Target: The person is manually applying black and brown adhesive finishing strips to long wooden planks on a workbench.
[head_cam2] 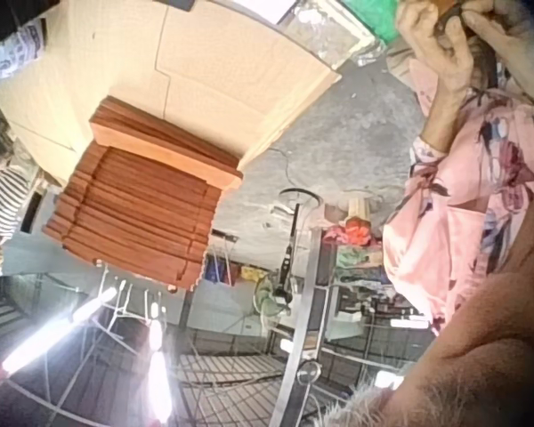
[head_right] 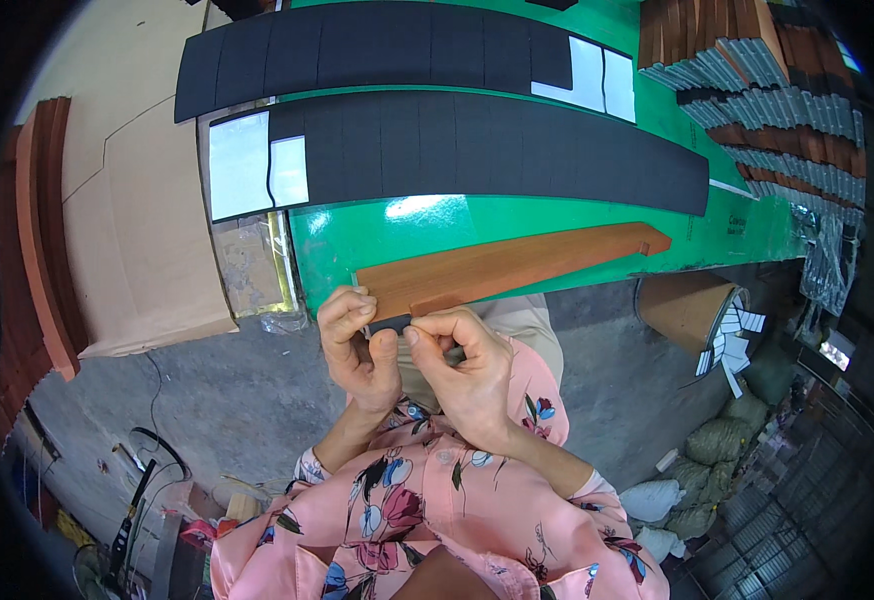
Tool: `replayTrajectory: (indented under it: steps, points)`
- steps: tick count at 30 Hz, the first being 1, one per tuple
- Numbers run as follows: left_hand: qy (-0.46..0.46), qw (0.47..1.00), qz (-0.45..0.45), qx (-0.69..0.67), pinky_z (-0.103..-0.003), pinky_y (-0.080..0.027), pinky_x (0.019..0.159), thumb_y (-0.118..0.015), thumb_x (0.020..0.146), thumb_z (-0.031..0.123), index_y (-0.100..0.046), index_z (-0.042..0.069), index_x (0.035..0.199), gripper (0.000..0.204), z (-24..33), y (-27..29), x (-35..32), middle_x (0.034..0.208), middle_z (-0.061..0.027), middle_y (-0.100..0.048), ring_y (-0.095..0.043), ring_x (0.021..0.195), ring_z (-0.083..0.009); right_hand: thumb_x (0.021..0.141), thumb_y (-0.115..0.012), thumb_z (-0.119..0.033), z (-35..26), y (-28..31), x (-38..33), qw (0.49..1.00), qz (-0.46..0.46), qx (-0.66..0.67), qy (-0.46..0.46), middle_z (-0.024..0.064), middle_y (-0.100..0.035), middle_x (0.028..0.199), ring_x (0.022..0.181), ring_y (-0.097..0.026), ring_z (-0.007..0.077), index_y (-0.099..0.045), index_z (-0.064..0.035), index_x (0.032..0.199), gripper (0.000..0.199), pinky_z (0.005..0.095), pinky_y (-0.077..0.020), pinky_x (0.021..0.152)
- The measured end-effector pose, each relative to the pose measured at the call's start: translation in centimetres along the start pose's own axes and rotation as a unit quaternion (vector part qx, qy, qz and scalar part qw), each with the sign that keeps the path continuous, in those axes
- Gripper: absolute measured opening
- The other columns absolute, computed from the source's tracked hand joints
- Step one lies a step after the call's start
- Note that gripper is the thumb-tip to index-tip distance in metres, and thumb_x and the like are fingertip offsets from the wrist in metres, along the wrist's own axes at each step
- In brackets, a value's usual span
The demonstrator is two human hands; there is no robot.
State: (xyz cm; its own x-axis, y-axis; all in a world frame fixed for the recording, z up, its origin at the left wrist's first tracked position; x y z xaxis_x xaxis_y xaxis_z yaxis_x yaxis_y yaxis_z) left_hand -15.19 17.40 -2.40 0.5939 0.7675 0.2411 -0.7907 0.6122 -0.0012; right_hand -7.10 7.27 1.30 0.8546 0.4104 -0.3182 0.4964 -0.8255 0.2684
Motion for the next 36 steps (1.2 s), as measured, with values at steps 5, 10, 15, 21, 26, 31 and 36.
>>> replayTrajectory:
  steps: [5,10,15,21,26,31,36]
  points:
    - [-0.004,1.0,0.001,0.001,-0.04,-0.04,0.092,-0.063,0.088,0.019,-0.05,0.004,0.107,0.028,0.0,-0.1,-0.1,0.106,-0.0122,-0.051,-0.049,0.104,-0.0278,0.084,-0.063,0.003,0.9,-0.4,-0.3,0.992,0.003,0.088,-0.086,-0.004,-0.055,0.077,0.065,-0.043,0.0006,-0.06,-0.0009,0.086,0.005,0.0169,-0.0376,0.057]
    - [0.003,1.0,0.0,0.002,-0.04,-0.04,0.092,-0.063,0.088,0.02,-0.05,0.005,0.106,0.028,-0.1,0.0,-0.1,0.106,-0.0121,-0.05,-0.049,0.103,-0.0274,0.086,-0.061,0.002,0.8,-0.7,-0.4,0.984,-0.008,0.138,-0.112,-0.0049,-0.054,0.078,0.067,-0.044,-0.001,-0.058,-0.0014,0.087,0.004,0.0158,-0.0374,0.058]
    - [0.008,1.0,-0.006,-0.005,-0.039,-0.04,0.092,-0.063,0.087,0.02,-0.051,0.004,0.105,0.027,-0.1,0.0,0.2,0.105,-0.0122,-0.051,-0.05,0.103,-0.0271,0.084,-0.064,0.001,0.3,0.0,-0.2,0.997,-0.044,0.047,-0.044,0.0007,-0.057,0.083,0.067,-0.05,0.0033,-0.059,-0.0003,0.094,0.011,0.0186,-0.0408,0.058]
    - [0.02,1.0,-0.006,0.012,-0.038,-0.041,0.086,-0.065,0.086,0.02,-0.053,0.004,0.102,0.025,0.0,0.1,1.0,0.101,-0.0116,-0.053,-0.051,0.097,-0.0263,0.07,-0.072,0.002,-4.0,0.4,1.0,0.927,-0.039,-0.23,0.293,0.0096,-0.06,0.087,0.068,-0.059,0.0206,-0.063,-0.0014,0.097,0.029,0.0302,-0.0481,0.057]
    - [0.014,1.0,0.008,0.021,-0.038,-0.043,0.081,-0.066,0.085,0.019,-0.053,0.005,0.1,0.025,0.2,0.3,0.7,0.098,-0.0109,-0.054,-0.052,0.092,-0.0266,0.065,-0.073,0.002,-4.4,-0.1,1.3,0.895,-0.069,-0.272,0.348,0.0107,-0.06,0.089,0.07,-0.06,0.0238,-0.063,-0.0017,0.095,0.031,0.0331,-0.0494,0.056]
    - [0.019,1.0,-0.005,0.021,-0.038,-0.041,0.09,-0.063,0.088,0.019,-0.053,0.003,0.101,0.023,0.2,0.3,0.4,0.104,-0.0122,-0.053,-0.051,0.102,-0.0258,0.065,-0.072,0.004,-5.2,-0.4,1.5,0.886,-0.084,-0.279,0.361,0.0099,-0.059,0.088,0.07,-0.059,0.0244,-0.06,-0.0011,0.094,0.032,0.0331,-0.0495,0.057]
    - [0.018,1.0,-0.005,0.022,-0.038,-0.041,0.09,-0.064,0.087,0.019,-0.053,0.003,0.101,0.025,0.2,0.2,0.2,0.104,-0.0124,-0.053,-0.051,0.102,-0.0262,0.061,-0.065,0.008,-5.3,-1.1,1.8,0.893,-0.111,-0.286,0.329,0.0089,-0.053,0.079,0.068,-0.057,0.0247,-0.057,-0.0002,0.087,0.028,0.034,-0.0484,0.056]
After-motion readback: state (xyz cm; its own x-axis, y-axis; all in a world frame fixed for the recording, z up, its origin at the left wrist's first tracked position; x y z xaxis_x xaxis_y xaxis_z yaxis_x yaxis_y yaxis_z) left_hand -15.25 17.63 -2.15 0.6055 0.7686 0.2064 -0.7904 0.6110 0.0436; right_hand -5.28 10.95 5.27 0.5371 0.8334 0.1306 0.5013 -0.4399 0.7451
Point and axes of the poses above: each hand's wrist, its own x-axis towards the middle knuckle, its own y-axis out of the back of the hand, z = x × y, the point moved 7 cm from there along x, towards the middle knuckle
